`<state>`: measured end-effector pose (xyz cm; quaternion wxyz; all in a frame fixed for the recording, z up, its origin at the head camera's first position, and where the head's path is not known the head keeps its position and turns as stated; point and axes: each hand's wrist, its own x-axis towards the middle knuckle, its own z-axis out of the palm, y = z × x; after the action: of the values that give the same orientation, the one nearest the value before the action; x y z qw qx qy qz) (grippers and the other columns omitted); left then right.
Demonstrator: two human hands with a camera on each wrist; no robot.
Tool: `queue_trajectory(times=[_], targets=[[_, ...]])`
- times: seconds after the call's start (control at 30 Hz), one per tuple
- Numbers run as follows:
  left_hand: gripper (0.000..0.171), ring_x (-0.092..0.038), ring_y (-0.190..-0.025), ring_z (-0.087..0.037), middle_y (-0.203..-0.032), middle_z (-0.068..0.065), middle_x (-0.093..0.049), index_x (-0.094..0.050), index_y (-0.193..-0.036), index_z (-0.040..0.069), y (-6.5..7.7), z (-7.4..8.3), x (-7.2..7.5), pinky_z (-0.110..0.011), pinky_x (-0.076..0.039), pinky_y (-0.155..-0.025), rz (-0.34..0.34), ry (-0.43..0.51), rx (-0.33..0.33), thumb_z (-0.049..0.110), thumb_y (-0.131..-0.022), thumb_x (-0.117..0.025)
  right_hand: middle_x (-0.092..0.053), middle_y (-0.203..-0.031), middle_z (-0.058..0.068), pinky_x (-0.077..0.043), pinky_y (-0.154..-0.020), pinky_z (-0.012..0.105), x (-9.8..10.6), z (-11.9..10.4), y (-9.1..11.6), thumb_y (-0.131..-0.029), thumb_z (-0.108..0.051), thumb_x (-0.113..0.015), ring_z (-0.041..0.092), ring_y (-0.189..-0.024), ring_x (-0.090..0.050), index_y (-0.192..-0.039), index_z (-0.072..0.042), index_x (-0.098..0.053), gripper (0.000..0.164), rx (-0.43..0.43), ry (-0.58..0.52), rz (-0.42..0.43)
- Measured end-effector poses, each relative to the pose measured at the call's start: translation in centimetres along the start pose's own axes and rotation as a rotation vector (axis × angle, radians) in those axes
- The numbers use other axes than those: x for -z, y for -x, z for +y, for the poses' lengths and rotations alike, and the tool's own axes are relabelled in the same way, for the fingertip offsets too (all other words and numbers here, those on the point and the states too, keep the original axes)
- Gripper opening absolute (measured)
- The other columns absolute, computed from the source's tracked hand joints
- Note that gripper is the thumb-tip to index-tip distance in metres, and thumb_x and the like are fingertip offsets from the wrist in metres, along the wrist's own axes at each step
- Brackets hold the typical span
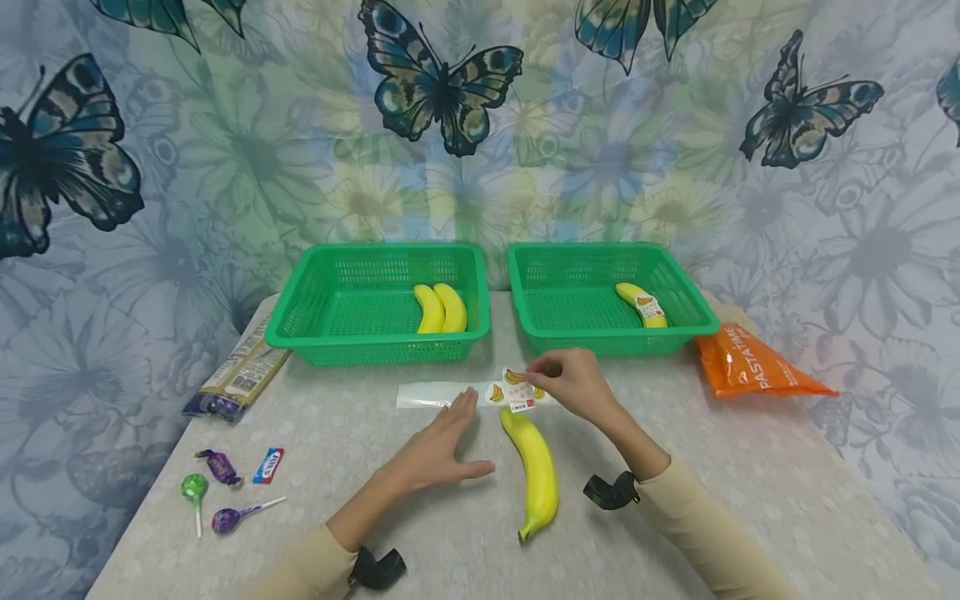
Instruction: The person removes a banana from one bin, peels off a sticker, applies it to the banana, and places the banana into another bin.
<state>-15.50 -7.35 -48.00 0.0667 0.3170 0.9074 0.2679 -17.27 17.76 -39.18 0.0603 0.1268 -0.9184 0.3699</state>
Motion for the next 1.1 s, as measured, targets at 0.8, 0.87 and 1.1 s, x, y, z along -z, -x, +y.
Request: queue_trajectory(times=[0.8,0.87,1.1], targets=[[0.128,-0.003,-0.153,-0.024,-0.165,-0.016,0.001,-0.004,-0.156,0.0,-1.8,3.1,-4.0,-0.047,-0.016,-0.124,-0.077,0.018,-0.064,0.074,-0.072,-0.067,-0.075,-0.08,0.0,-0.056,-0.065,0.024,1.4,-0.1,4.3,-0.084,-0.021,-0.076,0.007,-0.072,-0.067,-0.087,-0.011,-0.078,0.011,-0.047,-0.034,0.028],[0.128,-0.004,-0.154,-0.022,-0.165,-0.015,0.001,-0.004,-0.156,0.001,-1.9,3.0,-4.0,-0.046,-0.016,-0.124,-0.082,0.006,-0.057,0.076,-0.071,-0.066,-0.075,-0.079,-0.001,-0.055,-0.065,0.024,1.2,-0.2,4.6,-0.083,-0.022,-0.077,0.007,-0.071,-0.067,-0.086,-0.012,-0.078,0.011,-0.053,-0.024,0.021],[0.126,-0.006,-0.153,-0.021,-0.165,-0.013,0.001,-0.005,-0.156,0.003,-1.9,2.9,-4.3,-0.044,-0.016,-0.125,-0.077,-0.007,-0.058,0.075,-0.072,-0.065,-0.074,-0.076,-0.005,-0.053,-0.063,0.022,0.5,0.1,5.4,-0.082,-0.021,-0.077,0.005,-0.069,-0.064,-0.083,-0.015,-0.078,0.006,-0.098,0.0,-0.037]])
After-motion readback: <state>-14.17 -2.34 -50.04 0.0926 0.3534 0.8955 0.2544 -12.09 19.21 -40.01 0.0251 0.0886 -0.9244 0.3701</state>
